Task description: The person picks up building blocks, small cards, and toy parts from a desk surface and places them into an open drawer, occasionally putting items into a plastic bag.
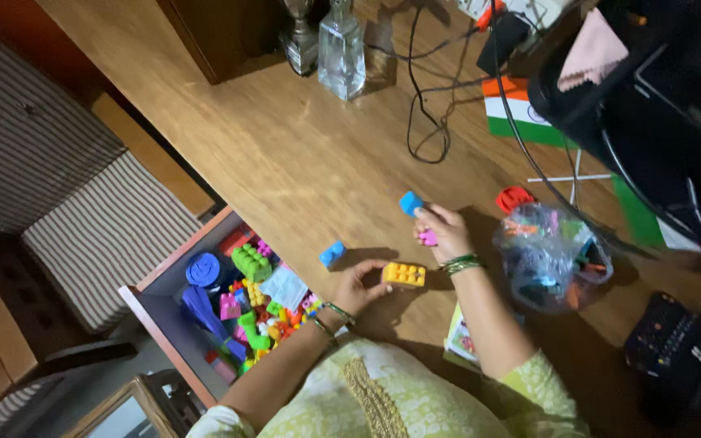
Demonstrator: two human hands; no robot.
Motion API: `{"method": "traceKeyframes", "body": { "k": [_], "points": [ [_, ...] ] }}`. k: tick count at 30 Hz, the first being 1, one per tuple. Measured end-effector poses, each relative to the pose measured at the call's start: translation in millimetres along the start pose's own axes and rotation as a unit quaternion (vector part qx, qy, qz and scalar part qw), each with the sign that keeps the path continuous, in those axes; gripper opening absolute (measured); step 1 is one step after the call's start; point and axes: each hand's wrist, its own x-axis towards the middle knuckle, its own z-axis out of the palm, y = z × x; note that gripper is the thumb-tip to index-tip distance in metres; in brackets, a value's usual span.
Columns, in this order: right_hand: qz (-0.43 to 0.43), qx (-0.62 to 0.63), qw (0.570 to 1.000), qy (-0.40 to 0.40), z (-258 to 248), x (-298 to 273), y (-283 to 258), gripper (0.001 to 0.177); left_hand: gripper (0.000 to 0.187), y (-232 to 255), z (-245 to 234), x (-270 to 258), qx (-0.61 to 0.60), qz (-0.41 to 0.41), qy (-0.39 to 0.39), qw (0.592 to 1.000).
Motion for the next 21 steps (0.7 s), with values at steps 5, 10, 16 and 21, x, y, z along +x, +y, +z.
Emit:
{"method": "traceKeyframes", "body": {
  "k": [5,10,16,21],
  "points": [
    [-0.024,0.080,0.996,0.039,-18.2,-60.8,2.0,0.015,0.041,-10.2,8.0,-6.6,-0.068,0.035,-0.005,0.997],
    [-0.009,0.081,0.994,0.072,-18.0,-97.7,13.4,0.014,0.038,10.2,2.4,-21.9,-0.154,-0.015,-0.083,0.984],
    [0.031,0.070,0.991,0.108,1.0,-130.0,42.3,0.018,0.037,27.3,-10.6,-60.8,-0.174,-0.049,-0.104,0.978],
    [0.032,0.042,0.995,0.082,17.7,-155.2,73.6,0.018,0.037,27.6,-28.8,-102.7,-0.167,-0.049,-0.082,0.981]
  ]
}}
